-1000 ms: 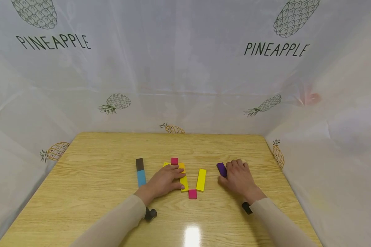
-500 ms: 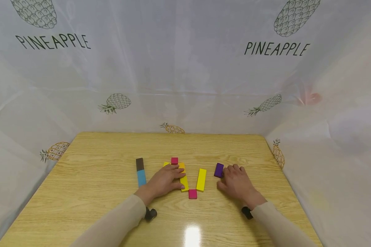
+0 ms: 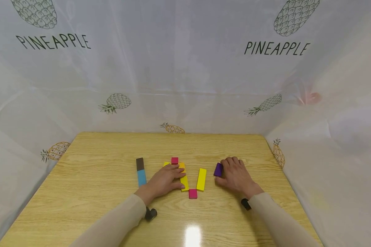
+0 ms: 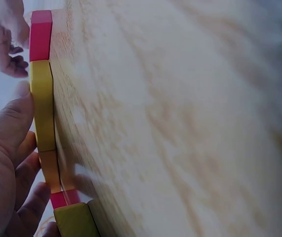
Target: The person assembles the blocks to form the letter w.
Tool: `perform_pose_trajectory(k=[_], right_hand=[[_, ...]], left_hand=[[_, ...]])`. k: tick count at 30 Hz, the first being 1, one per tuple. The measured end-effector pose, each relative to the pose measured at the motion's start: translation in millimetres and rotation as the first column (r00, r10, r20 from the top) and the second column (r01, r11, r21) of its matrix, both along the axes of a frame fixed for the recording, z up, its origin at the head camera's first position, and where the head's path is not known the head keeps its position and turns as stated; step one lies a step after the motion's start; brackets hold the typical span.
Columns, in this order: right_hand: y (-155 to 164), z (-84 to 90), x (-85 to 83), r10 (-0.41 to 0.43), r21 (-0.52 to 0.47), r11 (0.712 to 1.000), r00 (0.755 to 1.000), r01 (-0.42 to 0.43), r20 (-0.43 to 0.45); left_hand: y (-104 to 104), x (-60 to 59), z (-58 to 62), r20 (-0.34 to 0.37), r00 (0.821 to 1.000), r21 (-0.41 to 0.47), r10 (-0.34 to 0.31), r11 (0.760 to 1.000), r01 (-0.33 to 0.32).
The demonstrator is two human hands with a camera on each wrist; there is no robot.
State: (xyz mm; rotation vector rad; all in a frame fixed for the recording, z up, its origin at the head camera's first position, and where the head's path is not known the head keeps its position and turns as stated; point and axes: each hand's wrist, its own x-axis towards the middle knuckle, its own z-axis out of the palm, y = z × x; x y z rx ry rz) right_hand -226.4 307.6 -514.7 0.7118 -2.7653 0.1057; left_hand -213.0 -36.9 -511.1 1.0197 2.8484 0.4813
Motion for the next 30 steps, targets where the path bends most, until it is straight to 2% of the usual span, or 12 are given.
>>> perform_pose_trajectory(k=[5, 19, 23, 30], right_hand=[[3, -1.1, -3.8, -0.029, 0.014, 0.999, 0.997, 0.028, 0.067], [4, 1.7, -7.6, -0.042, 0.016, 0.999, 0.994, 0.040, 0.101], [4, 0.5, -9.0, -0.017, 0.013, 1.000, 0.997, 0.016, 0.070], [-1, 1.4, -14.1, 0.036, 0.002, 0.999, 0.998, -0.036, -0.045]], left_hand=[[0, -0.3, 0.1, -0.002, 1.000, -0.003, -0.003, 1.000, 0.003], [-1, 0.9, 2.9, 0.010, 1.000, -0.002, 0.001, 1.000, -0.001], [-1, 0.6, 2.8, 0.002, 1.000, 0.000, -0.006, 1.000, 0.006], [-1, 0.2, 1.0, -0.012, 1.000, 0.012, -0.018, 1.000, 0.018]])
